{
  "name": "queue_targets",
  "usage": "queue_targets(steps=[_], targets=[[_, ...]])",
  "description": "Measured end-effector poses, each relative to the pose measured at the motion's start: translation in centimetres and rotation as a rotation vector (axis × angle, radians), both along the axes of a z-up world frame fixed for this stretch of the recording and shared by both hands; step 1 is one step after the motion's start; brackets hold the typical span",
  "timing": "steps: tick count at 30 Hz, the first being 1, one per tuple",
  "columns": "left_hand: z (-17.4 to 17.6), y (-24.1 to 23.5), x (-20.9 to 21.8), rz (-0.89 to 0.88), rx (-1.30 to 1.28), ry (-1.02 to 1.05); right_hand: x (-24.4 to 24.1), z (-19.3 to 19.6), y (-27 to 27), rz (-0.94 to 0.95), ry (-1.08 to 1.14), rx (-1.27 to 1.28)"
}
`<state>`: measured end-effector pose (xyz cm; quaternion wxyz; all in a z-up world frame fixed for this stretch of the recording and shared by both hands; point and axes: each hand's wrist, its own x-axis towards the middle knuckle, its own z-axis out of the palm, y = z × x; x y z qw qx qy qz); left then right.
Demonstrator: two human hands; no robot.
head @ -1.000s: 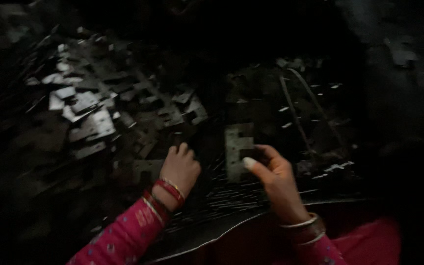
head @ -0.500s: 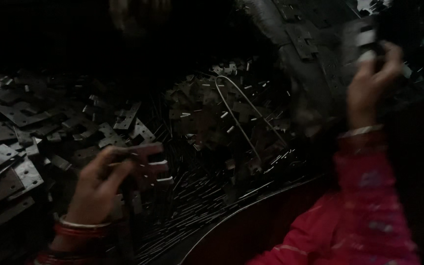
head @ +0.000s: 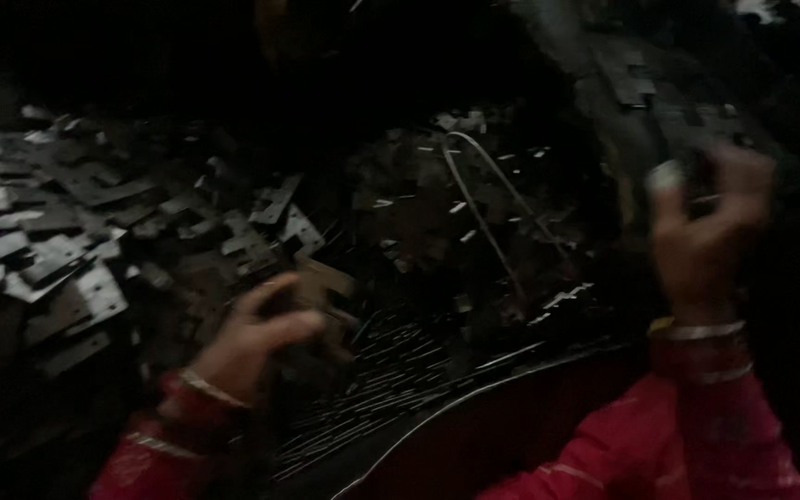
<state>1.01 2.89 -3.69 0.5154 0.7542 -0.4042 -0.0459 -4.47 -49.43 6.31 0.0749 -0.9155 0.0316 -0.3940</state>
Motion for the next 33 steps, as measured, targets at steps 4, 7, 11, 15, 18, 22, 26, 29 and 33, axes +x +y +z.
queue_targets(steps=[4, 7, 11, 15, 18, 22, 26, 29, 33], targets=[[1.1, -3.1, -1.9, -0.260, -0.025, 1.089, -1.1, -0.6, 13.3, 0.467, 0.426, 0.021], [3.9, -2.8, -1.5, -0.348, -0.062, 1.065, 0.1, -2.7, 18.8, 0.424, 0.810, -0.288], [6.8, -0.4, -0.2, -0.072, -0.367, 1.040, 1.1, -5.3, 20.4, 0.246, 1.070, -0.668], [5.5, 0.5, 0.3, 0.203, -0.414, 1.078, 1.4, -5.1, 19.5, 0.344, 1.041, -0.555], [2.0, -1.4, 0.6, 0.335, -0.115, 0.796, 1.0, -3.4, 18.6, 0.482, 0.786, -0.255], [-3.2, -5.8, -1.6, 0.378, 0.476, 0.125, -0.2, -2.2, 18.5, 0.605, 0.720, 0.140], [-6.2, -8.7, -4.6, 0.207, 0.786, -0.182, -0.9, -3.0, 19.9, 0.358, 1.283, -0.284], [-6.6, -9.4, -4.7, 0.215, 0.840, -0.145, -0.9, -4.0, 20.2, 0.487, 0.813, -0.231], [-4.5, -8.4, -3.8, 0.203, 0.829, -0.001, 2.2, -6.8, 20.9, 0.440, 0.861, -0.321]])
